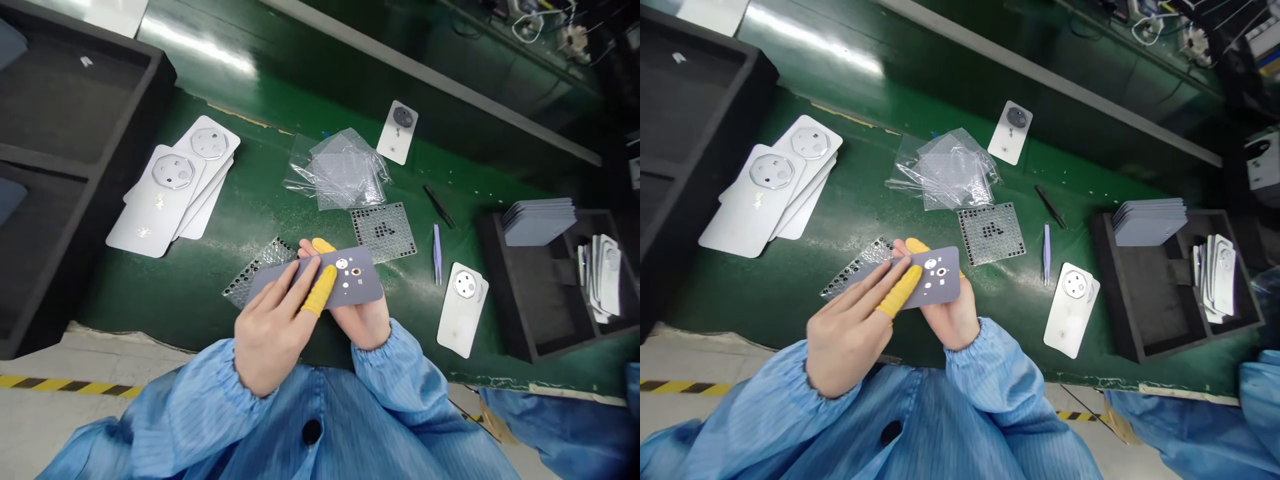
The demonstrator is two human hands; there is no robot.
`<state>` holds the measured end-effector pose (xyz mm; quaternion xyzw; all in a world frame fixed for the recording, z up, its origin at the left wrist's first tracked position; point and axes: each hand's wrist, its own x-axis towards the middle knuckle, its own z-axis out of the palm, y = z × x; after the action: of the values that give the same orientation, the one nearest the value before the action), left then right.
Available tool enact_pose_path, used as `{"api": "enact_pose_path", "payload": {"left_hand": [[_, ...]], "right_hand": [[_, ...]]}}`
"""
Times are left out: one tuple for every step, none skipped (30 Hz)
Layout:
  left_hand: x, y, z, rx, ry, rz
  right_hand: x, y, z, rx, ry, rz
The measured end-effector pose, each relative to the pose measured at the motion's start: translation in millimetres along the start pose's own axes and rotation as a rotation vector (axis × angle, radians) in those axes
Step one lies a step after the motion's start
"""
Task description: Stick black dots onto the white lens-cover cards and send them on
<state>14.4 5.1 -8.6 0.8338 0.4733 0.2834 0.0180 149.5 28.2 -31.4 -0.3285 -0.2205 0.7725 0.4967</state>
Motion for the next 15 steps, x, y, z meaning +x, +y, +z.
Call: {"api": "enact_pose_path", "payload": {"left_hand": [[0.7, -1.2, -2.9, -0.018, 0.017, -0.007], [0.9, -2.2, -5.5, -0.040, 0.040, -0.026], [0.7, -3.1, -7.6, -0.057, 0.061, -0.049], [0.5, -3.6, -9.2, -0.066, 0.075, -0.070], [0.2, -3.9, -10.3, -0.070, 0.085, -0.085], [-0.1, -3.7, -11.0, -0.068, 0.088, -0.097], [-0.4, -3.1, -11.3, -0.062, 0.096, -0.108], [-0.7, -2.3, -11.3, -0.048, 0.109, -0.117], [-1.0, -1.2, -10.9, -0.026, 0.115, -0.122], [-1.3, -0.3, -10.2, 0.005, 0.111, -0.126], [-1.7, 0.3, -9.2, 0.042, 0.097, -0.123], [-2.2, 0.3, -8.0, 0.075, 0.073, -0.113], [-2.6, -0.5, -6.8, 0.094, 0.047, -0.099], [-3.1, -2.1, -5.8, 0.090, 0.026, -0.091], [-3.4, -4.6, -5.2, 0.069, 0.019, -0.095]], "right_hand": [[-0.4, -1.8, 1.1, 0.021, 0.004, 0.001], [-1.0, -3.6, 2.4, 0.025, 0.014, 0.004], [-1.6, -5.1, 3.9, 0.014, 0.028, 0.002], [-1.9, -6.3, 5.4, -0.008, 0.045, -0.004], [-2.0, -7.0, 6.7, -0.037, 0.062, -0.011], [-2.0, -7.2, 7.6, -0.066, 0.078, -0.020], [-2.1, -6.9, 8.1, -0.090, 0.089, -0.032], [-2.3, -6.2, 8.2, -0.104, 0.097, -0.044], [-2.8, -5.3, 8.0, -0.109, 0.097, -0.054], [-3.5, -4.2, 7.4, -0.108, 0.093, -0.058], [-4.4, -3.2, 6.5, -0.104, 0.087, -0.059], [-5.4, -2.4, 5.3, -0.099, 0.076, -0.053], [-6.2, -2.0, 4.0, -0.096, 0.061, -0.045], [-6.7, -1.9, 2.6, -0.096, 0.044, -0.036], [-7.0, -2.3, 1.2, -0.098, 0.025, -0.026]]}}
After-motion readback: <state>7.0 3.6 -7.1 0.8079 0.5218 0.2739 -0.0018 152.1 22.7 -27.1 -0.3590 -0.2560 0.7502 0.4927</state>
